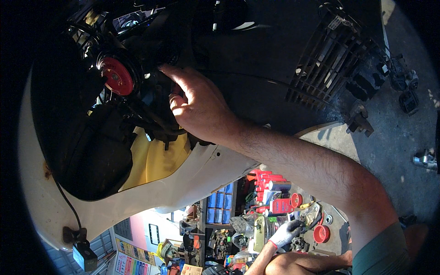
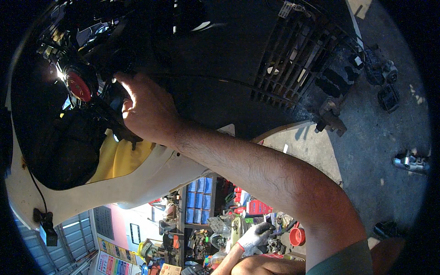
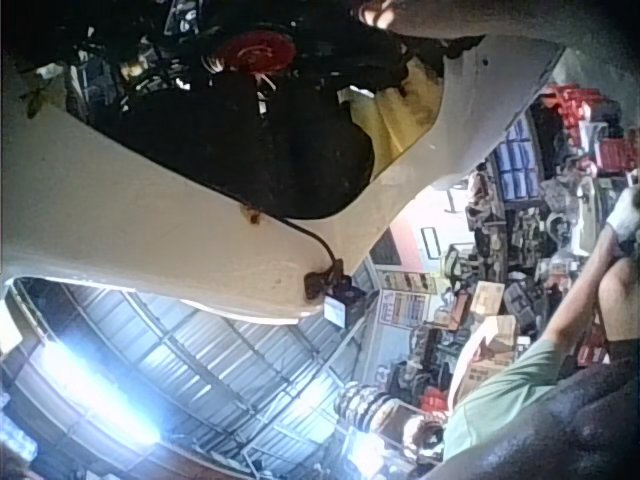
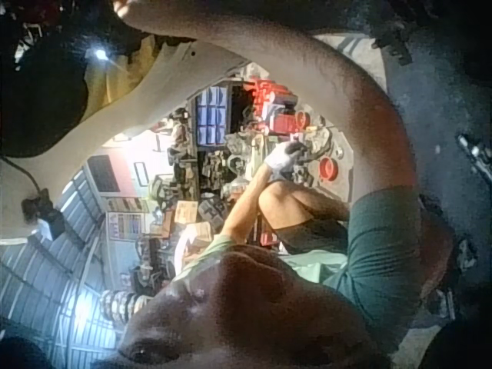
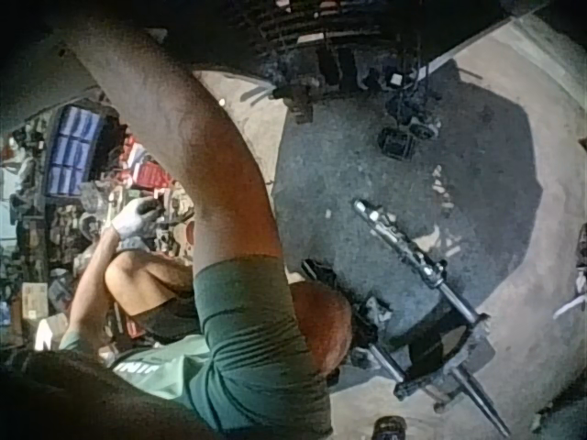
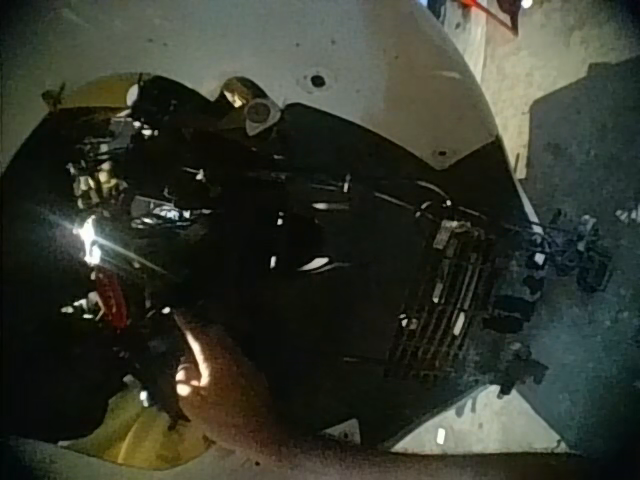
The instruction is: The person is working on a motorcycle engine, using a wrench to tighten or loosen bolts. They repeatedly reach into the engine compartment, adjust components, and handle small parts on the floor.
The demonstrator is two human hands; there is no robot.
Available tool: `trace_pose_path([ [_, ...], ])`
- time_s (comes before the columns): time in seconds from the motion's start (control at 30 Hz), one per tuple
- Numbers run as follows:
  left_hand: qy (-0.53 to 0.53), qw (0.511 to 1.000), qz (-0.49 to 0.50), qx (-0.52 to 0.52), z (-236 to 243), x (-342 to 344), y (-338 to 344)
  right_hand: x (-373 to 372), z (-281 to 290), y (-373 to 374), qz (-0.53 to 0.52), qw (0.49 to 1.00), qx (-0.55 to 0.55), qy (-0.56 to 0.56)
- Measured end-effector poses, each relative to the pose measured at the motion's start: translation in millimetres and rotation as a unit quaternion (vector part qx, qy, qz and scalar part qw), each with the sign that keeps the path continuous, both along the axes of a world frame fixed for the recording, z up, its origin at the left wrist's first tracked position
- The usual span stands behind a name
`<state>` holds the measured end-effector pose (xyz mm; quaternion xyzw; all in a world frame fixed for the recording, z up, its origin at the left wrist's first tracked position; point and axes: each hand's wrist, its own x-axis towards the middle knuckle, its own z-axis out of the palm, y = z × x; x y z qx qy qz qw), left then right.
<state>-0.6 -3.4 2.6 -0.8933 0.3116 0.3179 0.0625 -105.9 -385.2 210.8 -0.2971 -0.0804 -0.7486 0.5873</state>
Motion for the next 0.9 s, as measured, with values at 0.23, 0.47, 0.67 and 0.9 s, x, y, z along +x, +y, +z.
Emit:
trace_pose_path([
  [0.23,-0.005,0.999,-0.047,-0.027,-3,5,6,1,0,0,0.001,1.000,-0.002,-0.007],
  [0.47,-0.010,0.999,-0.044,-0.012,-2,3,2,-3,-1,1,0.002,1.000,-0.005,0.005],
  [0.67,0.006,0.999,-0.027,-0.018,-1,2,3,-9,2,-2,-0.017,1.000,-0.002,0.026],
  [0.9,0.001,1.000,-0.016,-0.003,4,-4,-6,2,6,-5,0.064,0.995,0.018,-0.072],
])
